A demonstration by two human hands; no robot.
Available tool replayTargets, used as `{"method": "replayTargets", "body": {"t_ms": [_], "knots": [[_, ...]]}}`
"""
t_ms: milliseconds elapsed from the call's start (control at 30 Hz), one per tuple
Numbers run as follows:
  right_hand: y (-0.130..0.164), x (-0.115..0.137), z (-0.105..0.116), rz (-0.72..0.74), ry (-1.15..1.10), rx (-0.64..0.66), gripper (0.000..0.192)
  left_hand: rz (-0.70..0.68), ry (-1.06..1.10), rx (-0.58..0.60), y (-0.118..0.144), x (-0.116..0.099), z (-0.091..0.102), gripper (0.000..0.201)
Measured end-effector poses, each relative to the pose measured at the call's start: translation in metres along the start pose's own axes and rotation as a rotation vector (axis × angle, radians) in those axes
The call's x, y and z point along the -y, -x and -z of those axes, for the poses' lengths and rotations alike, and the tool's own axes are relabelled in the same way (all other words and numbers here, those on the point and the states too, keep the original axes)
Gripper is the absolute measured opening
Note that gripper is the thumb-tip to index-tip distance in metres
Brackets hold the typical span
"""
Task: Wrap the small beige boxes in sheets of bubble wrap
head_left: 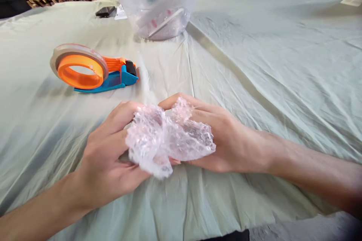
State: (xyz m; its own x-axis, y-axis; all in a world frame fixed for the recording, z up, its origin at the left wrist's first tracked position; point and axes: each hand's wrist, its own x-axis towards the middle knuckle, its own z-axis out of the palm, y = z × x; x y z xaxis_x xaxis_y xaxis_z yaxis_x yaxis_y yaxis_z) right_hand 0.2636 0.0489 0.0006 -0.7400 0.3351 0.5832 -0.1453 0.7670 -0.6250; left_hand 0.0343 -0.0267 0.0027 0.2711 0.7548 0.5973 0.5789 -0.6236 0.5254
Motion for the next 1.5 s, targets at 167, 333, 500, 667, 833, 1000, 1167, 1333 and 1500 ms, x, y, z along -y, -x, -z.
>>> {"method": "replayTargets", "body": {"t_ms": [167, 333, 500, 667, 833, 1000, 1167, 1333, 1500], "knots": [[-0.002, 0.007, 0.012, -0.053, -0.030, 0.096, 0.018, 0.027, 0.031, 0.017, -0.005, -0.004, 0.004, 0.012], [-0.008, 0.007, 0.007, -0.218, -0.168, -0.055, 0.026, 0.108, 0.317, -0.119, -0.002, -0.003, -0.005, 0.044], [-0.011, 0.008, -0.005, -0.361, -0.137, -0.124, 0.030, 0.161, 0.369, -0.214, 0.000, -0.001, -0.009, 0.077], [-0.009, 0.008, -0.010, -0.334, -0.119, -0.269, 0.028, 0.187, 0.331, -0.317, -0.007, -0.004, -0.007, 0.078], [-0.007, 0.007, -0.010, -0.141, 0.170, -0.357, 0.033, 0.202, 0.355, -0.310, -0.010, 0.000, -0.008, 0.050], [-0.004, 0.005, -0.009, -0.017, 0.153, -0.319, 0.023, 0.135, 0.233, -0.225, -0.007, 0.006, -0.007, 0.020], [0.001, 0.005, -0.004, 0.027, 0.160, -0.175, 0.004, 0.054, 0.031, -0.159, -0.002, 0.005, -0.002, 0.009], [0.003, 0.005, 0.003, 0.002, 0.137, -0.088, 0.021, 0.117, 0.053, -0.201, -0.001, 0.005, -0.005, 0.018], [0.003, 0.001, 0.006, -0.015, 0.168, -0.031, 0.030, 0.122, 0.000, -0.316, -0.005, 0.011, -0.007, 0.023]]}}
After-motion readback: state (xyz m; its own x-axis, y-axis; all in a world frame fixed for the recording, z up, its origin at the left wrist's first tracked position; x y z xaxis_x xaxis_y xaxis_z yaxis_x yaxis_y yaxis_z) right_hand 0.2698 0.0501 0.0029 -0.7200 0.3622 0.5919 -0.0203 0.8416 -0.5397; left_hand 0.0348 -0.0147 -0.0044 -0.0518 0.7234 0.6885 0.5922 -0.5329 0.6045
